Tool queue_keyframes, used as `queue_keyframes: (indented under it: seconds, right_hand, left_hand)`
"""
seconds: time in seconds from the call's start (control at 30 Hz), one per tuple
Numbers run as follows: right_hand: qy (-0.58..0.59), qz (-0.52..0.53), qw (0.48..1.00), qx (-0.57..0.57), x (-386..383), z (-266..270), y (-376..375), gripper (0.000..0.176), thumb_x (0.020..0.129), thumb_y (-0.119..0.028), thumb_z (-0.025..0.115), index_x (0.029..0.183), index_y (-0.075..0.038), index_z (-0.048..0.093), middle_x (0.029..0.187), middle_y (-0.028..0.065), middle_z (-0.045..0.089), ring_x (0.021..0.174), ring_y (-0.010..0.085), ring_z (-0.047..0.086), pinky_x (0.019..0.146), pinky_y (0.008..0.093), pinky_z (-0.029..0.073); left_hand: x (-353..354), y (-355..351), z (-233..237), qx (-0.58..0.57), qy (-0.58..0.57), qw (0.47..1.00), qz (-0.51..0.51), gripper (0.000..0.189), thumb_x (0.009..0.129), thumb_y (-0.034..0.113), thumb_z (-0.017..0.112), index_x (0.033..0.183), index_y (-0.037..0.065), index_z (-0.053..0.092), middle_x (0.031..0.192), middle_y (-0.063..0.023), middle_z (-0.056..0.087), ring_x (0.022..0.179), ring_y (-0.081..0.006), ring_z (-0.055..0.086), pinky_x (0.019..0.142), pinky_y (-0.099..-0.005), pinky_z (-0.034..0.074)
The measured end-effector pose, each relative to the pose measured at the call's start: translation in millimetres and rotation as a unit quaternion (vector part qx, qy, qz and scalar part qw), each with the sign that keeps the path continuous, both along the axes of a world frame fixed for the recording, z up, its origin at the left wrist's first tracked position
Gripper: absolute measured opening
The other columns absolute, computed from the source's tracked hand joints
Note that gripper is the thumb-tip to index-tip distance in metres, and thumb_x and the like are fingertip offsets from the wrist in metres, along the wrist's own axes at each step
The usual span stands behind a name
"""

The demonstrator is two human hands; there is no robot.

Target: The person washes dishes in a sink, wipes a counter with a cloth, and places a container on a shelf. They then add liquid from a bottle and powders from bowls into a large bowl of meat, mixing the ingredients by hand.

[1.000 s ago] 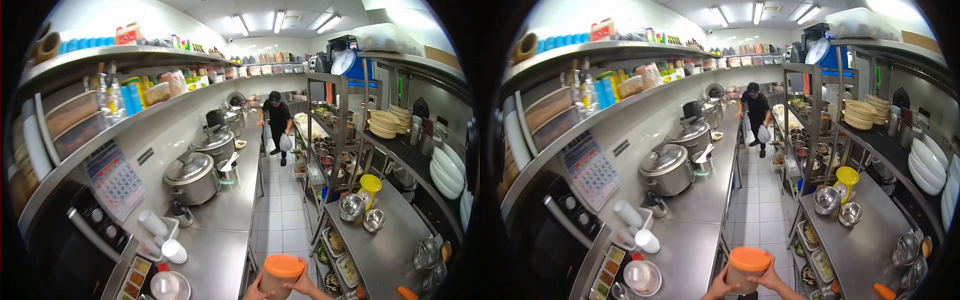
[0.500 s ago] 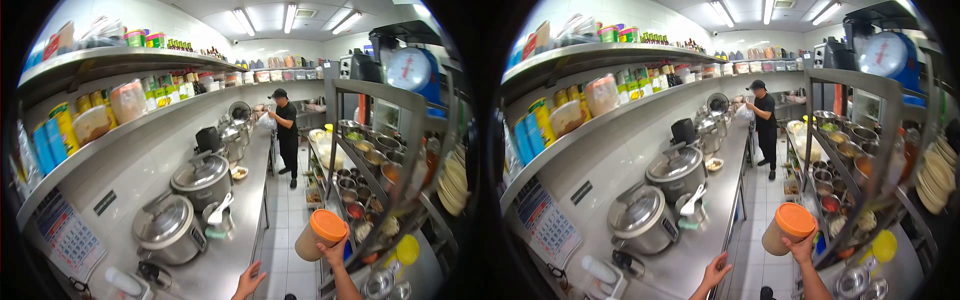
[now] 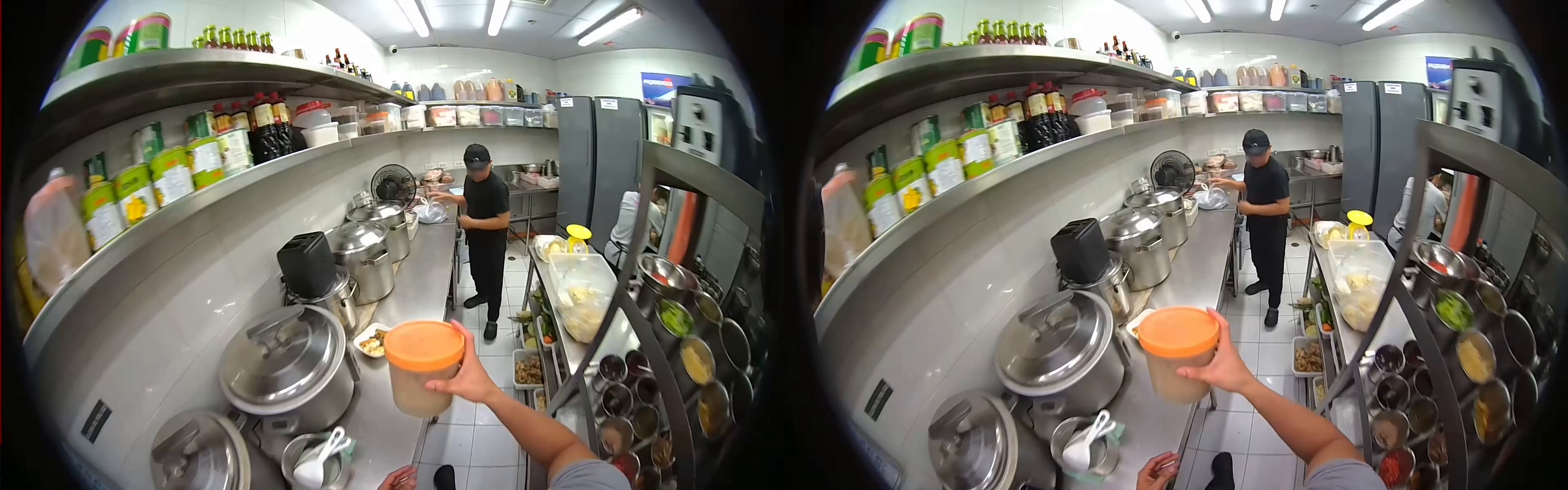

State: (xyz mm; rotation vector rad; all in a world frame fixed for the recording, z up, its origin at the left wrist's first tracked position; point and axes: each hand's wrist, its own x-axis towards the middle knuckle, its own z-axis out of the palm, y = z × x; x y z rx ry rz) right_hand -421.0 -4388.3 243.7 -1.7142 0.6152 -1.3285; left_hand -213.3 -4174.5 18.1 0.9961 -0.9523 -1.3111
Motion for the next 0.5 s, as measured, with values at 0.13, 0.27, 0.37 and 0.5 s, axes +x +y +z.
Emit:
queue_keyframes:
  seconds: [0.13, 0.27, 0.37, 0.5]
  right_hand:
    - [-0.015, -0.011, 0.999, -0.032, 28, 38, -156, 0.131, 0.062, -0.032, 0.094, 0.152, -0.007, 0.004, 0.147, 0.0176, 0.035, 0.138, 0.03, 0.035, 0.115, 0.0427, 0.03]
    - [-0.025, -0.065, 0.982, -0.176, 41, 106, -319, 0.131, 0.06, -0.036, 0.095, 0.152, -0.006, 0.006, 0.147, 0.019, 0.036, 0.137, 0.0297, 0.038, 0.114, 0.0415, 0.032]
    - [-0.013, -0.202, 0.946, -0.254, 43, 164, -435, 0.13, 0.059, -0.043, 0.093, 0.152, -0.005, 0.01, 0.143, 0.0215, 0.041, 0.134, 0.0298, 0.042, 0.11, 0.0409, 0.038]
    - [-0.078, -0.235, 0.937, -0.246, 50, 246, -579, 0.129, 0.058, -0.044, 0.093, 0.152, -0.008, 0.011, 0.135, 0.0239, 0.05, 0.122, 0.0369, 0.055, 0.101, 0.045, 0.047]
  left_hand:
    - [-18, -146, -22, -0.001, 0.0, 0.999, -0.046, 0.051, 0.088, 0.003, 0.069, 0.136, 0.004, 0.052, 0.129, -0.0114, 0.061, 0.117, -0.0208, 0.059, 0.096, -0.0331, 0.049]
    - [-28, -267, 70, -0.027, -0.018, 0.997, -0.072, 0.049, 0.092, 0.005, 0.066, 0.137, 0.0, 0.047, 0.137, -0.0152, 0.056, 0.122, -0.0248, 0.056, 0.104, -0.0364, 0.044]
    - [-32, -326, 111, -0.051, -0.021, 0.998, -0.043, 0.047, 0.092, 0.003, 0.065, 0.136, -0.001, 0.048, 0.135, -0.0151, 0.057, 0.122, -0.0243, 0.057, 0.105, -0.0369, 0.043]
    - [-27, -382, 123, -0.073, -0.017, 0.996, 0.037, 0.048, 0.089, 0.004, 0.069, 0.135, 0.002, 0.052, 0.133, -0.0142, 0.059, 0.12, -0.0234, 0.058, 0.1, -0.0367, 0.047]
